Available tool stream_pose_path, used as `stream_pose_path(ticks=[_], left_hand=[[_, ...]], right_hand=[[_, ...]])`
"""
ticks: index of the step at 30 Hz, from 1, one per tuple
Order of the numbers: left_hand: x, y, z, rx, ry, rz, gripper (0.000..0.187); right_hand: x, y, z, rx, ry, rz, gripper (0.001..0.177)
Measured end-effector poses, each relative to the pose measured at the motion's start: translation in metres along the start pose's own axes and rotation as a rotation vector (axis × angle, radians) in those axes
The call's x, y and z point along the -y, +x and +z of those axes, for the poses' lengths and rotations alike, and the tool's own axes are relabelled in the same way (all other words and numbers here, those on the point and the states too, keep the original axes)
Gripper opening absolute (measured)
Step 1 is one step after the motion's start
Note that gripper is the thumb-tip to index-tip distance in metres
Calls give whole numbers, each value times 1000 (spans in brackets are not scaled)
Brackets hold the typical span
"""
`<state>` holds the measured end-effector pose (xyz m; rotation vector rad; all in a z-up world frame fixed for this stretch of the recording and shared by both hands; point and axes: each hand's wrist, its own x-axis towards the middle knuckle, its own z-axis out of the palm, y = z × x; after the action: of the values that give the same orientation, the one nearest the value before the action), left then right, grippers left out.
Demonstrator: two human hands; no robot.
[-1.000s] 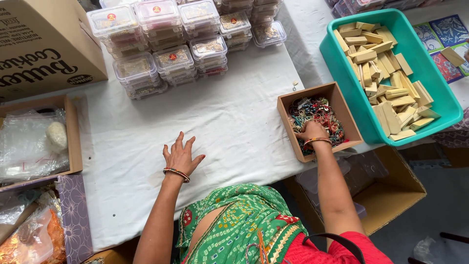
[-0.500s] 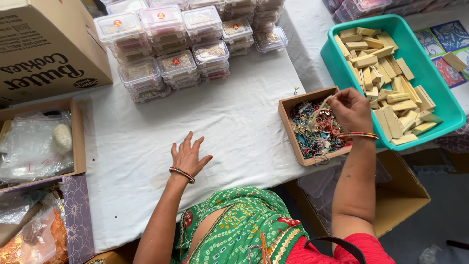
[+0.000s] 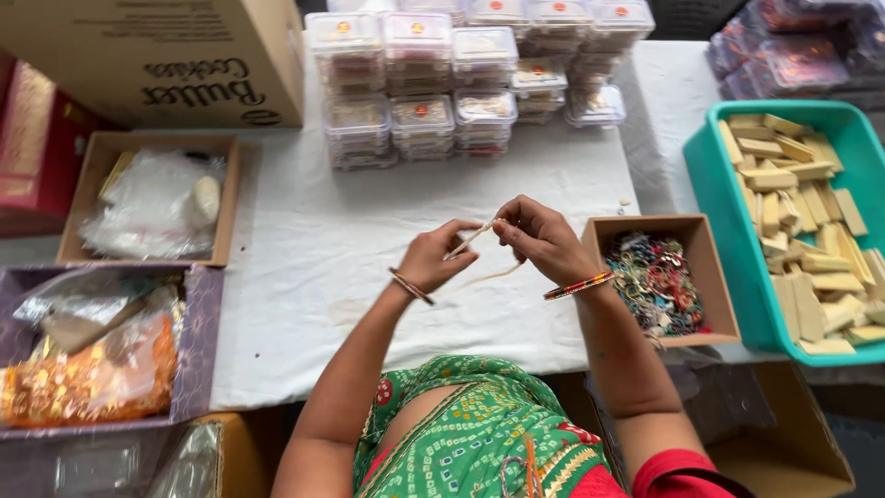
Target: The person arranges a beaded necklace on a white tablecloth, places it into a small plastic bag, and wraps the bag in a decorative paper sheet. They then place the wrapped item into a clear plastic container and stack it with other containers. The person repeats this process with a second necklace.
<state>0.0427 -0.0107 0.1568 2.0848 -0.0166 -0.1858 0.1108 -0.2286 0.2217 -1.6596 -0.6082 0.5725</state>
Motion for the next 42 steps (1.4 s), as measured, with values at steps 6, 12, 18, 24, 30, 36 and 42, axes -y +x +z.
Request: stream_pose_path(ticks=[6, 12, 18, 24, 30, 36, 42], left_hand=[[118, -26, -51, 64, -507, -113, 64], [146, -41, -42, -499, 329, -259, 59], [165, -20, 22, -427, 581, -18, 31], [180, -4, 20, -507, 827, 5, 50], [185, -20, -13, -567, 1001, -247, 23], [238, -26, -14, -625, 542, -110, 21], [228, -37, -32, -536, 310, -70, 12]], right_hand=[[-68, 45, 26, -143, 375, 300, 19], [-182, 55, 44, -403, -568, 32, 38], [-200, 55, 70, -218, -1022, -116, 35], [-203, 59, 59, -23, -1183, -236, 17], [-208, 57, 35, -97, -1307, -251, 28], [-226, 60, 30, -228, -1305, -220, 27], [-237, 65, 27, -402, -1089, -33, 21]])
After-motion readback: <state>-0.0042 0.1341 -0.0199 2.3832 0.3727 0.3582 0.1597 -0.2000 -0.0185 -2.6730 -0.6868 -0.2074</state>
